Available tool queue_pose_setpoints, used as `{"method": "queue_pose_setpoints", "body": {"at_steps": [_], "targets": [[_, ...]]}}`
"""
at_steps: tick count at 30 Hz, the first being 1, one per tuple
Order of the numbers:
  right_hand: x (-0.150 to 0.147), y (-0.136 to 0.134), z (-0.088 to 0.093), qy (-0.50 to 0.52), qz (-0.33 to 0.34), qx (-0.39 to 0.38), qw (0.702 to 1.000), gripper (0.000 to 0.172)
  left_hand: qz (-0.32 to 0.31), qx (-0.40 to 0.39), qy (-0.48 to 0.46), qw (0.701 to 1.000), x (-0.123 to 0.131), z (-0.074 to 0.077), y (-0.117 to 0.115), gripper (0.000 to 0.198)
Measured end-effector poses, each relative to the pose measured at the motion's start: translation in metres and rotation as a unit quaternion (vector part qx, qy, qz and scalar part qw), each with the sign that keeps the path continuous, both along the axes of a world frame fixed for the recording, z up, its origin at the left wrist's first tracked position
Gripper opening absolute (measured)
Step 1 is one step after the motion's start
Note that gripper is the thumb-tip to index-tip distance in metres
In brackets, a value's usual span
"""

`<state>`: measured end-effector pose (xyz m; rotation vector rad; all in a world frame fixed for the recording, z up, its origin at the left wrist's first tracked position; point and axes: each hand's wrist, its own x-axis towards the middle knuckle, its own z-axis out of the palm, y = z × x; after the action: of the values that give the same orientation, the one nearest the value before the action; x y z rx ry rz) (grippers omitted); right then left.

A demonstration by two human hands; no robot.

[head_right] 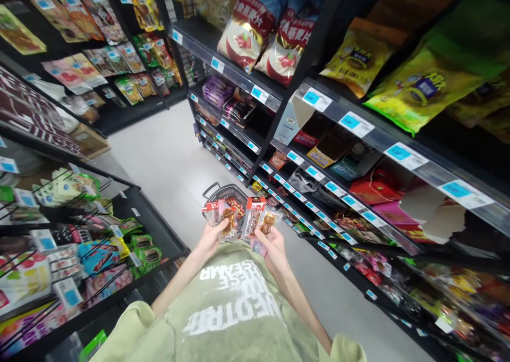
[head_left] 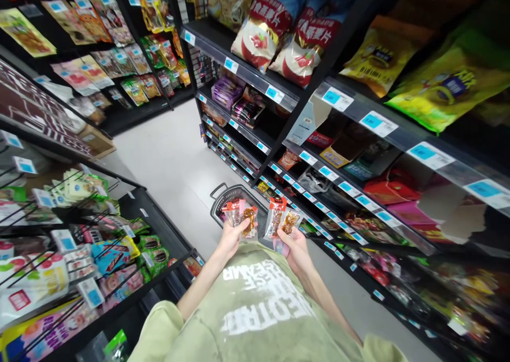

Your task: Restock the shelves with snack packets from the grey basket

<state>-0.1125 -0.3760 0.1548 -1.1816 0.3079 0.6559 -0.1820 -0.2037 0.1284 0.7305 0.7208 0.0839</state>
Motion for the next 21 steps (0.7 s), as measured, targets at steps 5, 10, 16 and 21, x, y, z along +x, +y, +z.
{"method": "queue_pose_setpoints", "body": {"at_steps": [5, 10, 16, 21], "targets": [[-0.008, 0.001, 0.001, -0.034, 0.048, -0.015, 0.998, 0.036, 0.001, 0.0, -0.006, 1.0, 0.003, 0.007, -0.007, 0.058], [-0.01, 0.014, -0.006, -0.162, 0.11, -0.12, 0.973, 0.035, -0.039, -0.015, -0.092, 0.995, 0.006, 0.013, -0.021, 0.063], [0.003, 0.002, -0.009, -0.133, 0.121, -0.103, 0.978, 0.038, -0.016, 0.01, -0.056, 0.998, 0.009, 0.01, -0.027, 0.043], [0.006, 0.002, -0.015, -0.12, 0.036, -0.048, 0.991, 0.033, -0.046, -0.007, -0.024, 0.999, 0.01, 0.001, -0.04, 0.041]]}}
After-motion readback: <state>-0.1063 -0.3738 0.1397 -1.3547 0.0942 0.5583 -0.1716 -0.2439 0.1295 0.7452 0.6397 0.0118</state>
